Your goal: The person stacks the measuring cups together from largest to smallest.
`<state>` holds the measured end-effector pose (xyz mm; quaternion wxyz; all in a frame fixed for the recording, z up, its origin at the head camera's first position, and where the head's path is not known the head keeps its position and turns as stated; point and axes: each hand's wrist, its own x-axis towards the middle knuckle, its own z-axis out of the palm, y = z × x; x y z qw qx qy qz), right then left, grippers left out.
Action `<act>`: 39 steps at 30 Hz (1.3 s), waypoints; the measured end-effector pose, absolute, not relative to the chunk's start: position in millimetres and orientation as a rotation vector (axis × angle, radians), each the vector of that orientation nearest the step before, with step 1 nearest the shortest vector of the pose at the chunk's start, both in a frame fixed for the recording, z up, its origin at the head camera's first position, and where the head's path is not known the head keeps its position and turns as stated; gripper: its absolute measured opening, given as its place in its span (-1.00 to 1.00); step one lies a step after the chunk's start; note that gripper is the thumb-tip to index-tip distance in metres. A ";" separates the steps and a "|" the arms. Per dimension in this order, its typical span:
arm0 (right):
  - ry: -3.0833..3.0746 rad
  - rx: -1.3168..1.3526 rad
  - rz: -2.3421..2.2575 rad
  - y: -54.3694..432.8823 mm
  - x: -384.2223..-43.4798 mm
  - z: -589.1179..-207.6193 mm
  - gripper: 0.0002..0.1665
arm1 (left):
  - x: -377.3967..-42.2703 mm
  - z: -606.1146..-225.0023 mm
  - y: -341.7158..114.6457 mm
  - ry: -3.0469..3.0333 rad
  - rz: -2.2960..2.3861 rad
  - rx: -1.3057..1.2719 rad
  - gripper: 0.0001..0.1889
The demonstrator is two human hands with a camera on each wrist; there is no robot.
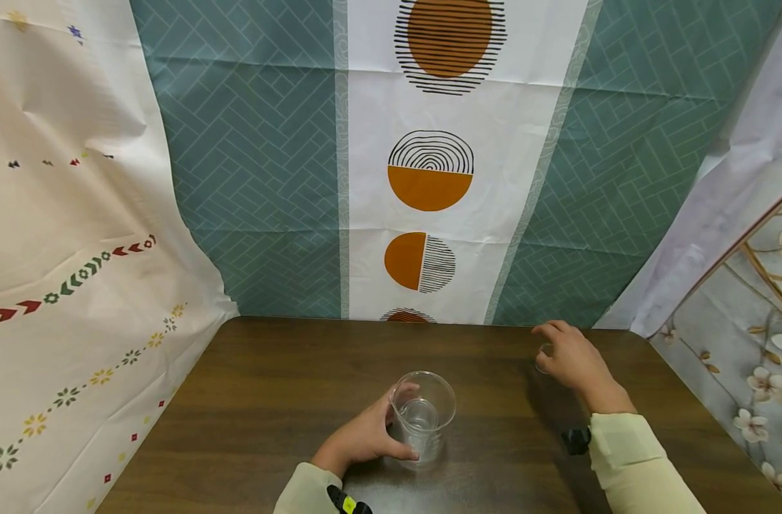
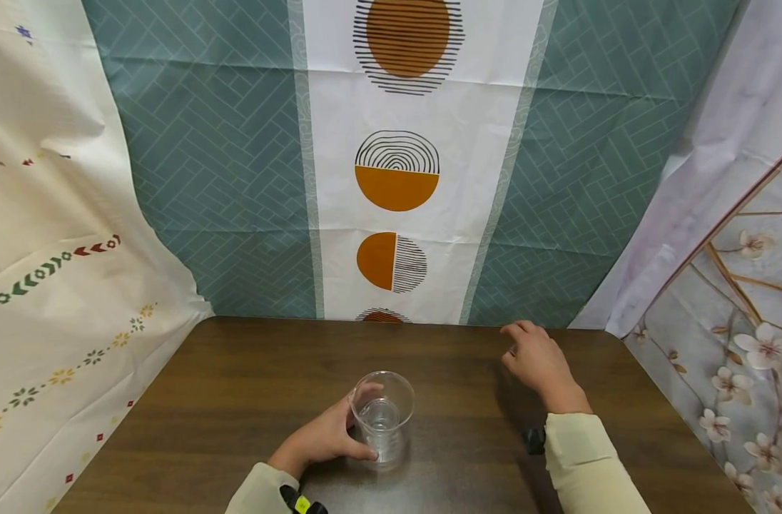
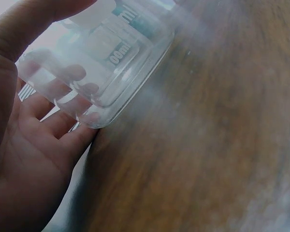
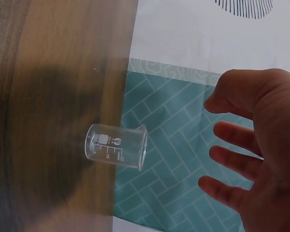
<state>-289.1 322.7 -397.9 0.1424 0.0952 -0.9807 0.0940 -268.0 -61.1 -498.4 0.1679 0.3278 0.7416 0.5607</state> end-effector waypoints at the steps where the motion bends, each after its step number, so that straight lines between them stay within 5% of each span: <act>1: -2.829 0.274 0.272 323.1 -289.4 -398.1 -0.52 | -268.0 -498.4 -61.1 2.113 1.592 0.931 -0.03; 39: -2.898 0.255 0.298 337.1 -298.6 -412.0 -0.48 | -267.9 -497.4 -61.3 2.133 1.584 0.944 -0.02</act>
